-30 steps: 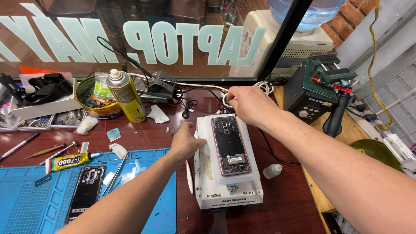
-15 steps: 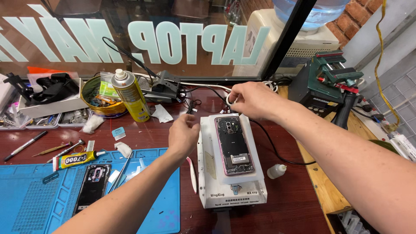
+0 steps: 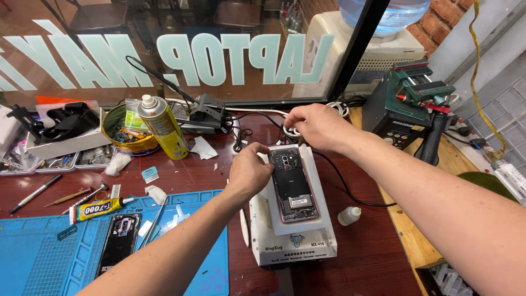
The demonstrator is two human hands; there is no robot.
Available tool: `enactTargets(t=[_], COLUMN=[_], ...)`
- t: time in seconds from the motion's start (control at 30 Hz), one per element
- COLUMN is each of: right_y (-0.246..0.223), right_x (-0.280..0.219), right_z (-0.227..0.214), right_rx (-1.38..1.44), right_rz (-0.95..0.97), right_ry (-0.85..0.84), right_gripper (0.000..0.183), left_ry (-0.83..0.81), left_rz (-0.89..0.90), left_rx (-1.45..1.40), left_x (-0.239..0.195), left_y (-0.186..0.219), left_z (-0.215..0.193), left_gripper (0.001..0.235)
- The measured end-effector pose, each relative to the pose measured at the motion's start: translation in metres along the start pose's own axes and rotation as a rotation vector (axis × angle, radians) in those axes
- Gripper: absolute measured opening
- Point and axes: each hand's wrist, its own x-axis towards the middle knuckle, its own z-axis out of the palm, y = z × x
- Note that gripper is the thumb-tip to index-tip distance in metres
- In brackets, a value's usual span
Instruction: The person applies liquid adhesive to the edges of a smartphone back cover and then uses a wooden stick to spread and press the adhesive along the perimeter. The phone is held on a white box while the person works around the edges.
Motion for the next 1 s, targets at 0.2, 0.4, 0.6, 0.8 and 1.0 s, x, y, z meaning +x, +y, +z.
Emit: enactTargets(t=[0.2,0.4,0.6,0.8,1.0], right_y=[-0.004,-0.002,-0.003,0.006,0.022], right_x=[-0.001,0.002,0.001,-0.001,-0.007], right_z=[0.001,0.003,0.004,-0.002,-0.006], right_rx=[-0.045,0.084,0.118,-0.015,0.311], right_rz=[-0.038,0.081,0.051,-0.031,0.104], right_ry=[0.011,0.000,0.020,0.008,-0.056], right_gripper=[0.022,0.028,0.030,0.035,0.032], left_ry=[-0.023,-0.060,-0.069,0.137,0.006], left_rz=[-0.028,-0.061,-0.084,0.085,0.254], left_rx=[0.017,0.013,0.035,0.003,-0.048], left_x=[0.001,0.001,0.005,0.017,0.032], left_y=[0.003,0.005,0.005,0.017,0.040], left_z=[-0.001,-0.003,-0.004,0.003,0.026], left_gripper=[0.043,0.044,0.044,0.032,0.048])
